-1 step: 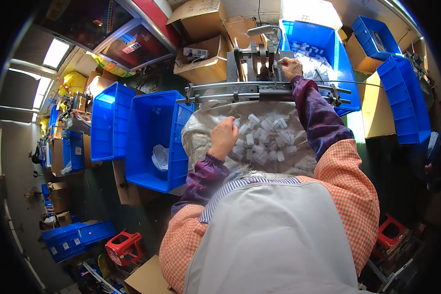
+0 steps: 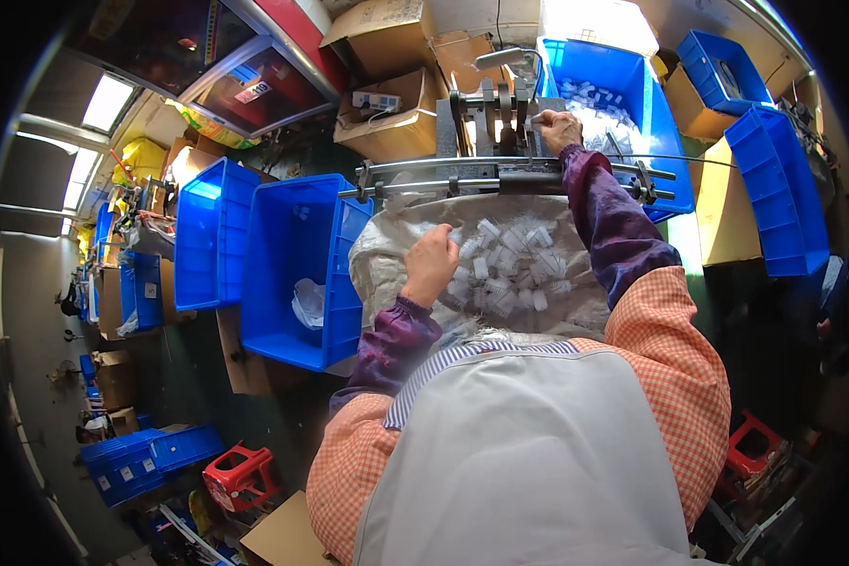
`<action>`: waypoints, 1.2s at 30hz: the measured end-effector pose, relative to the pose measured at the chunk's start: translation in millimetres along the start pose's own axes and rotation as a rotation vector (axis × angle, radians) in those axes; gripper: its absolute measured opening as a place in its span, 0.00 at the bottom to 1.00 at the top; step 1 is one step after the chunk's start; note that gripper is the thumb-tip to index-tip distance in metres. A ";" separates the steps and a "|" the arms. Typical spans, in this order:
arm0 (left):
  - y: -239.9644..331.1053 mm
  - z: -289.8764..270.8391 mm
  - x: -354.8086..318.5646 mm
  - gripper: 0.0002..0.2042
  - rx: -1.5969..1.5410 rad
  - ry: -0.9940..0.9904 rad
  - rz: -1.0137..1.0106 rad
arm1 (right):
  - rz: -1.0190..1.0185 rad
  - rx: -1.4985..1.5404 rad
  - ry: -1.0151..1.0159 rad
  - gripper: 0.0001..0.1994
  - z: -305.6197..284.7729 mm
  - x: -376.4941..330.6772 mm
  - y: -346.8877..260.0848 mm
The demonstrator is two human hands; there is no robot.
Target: The person sorts small white plastic components from a large sack into a blue bin. They pick up handfuls of the items, separate them, and place them into the bin.
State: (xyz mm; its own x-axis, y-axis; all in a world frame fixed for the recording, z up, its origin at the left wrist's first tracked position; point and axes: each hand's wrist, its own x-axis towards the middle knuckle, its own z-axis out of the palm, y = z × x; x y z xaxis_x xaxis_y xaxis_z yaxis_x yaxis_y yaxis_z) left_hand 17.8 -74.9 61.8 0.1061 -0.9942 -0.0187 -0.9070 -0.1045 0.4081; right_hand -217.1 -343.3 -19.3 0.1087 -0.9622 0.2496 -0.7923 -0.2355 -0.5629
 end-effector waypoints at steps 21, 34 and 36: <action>6.1 -0.5 5.2 0.13 -0.216 0.051 0.087 | 0.054 -0.411 0.014 0.17 -29.3 -37.5 -22.7; 18.8 2.9 8.2 0.12 -0.530 0.032 0.233 | -0.071 -0.397 0.105 0.12 8.2 -38.0 -66.4; 16.6 3.2 8.9 0.12 -0.524 0.035 0.224 | -0.049 -0.402 0.061 0.12 1.7 -36.6 -57.5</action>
State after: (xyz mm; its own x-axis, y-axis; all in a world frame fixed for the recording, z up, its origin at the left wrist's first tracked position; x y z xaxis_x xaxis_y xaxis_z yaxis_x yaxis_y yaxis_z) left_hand 2.3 -85.5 65.5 -0.0437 -0.9881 0.1473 -0.5863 0.1447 0.7970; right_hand -174.5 -294.8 2.5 0.1259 -0.9384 0.3219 -0.9599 -0.1971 -0.1993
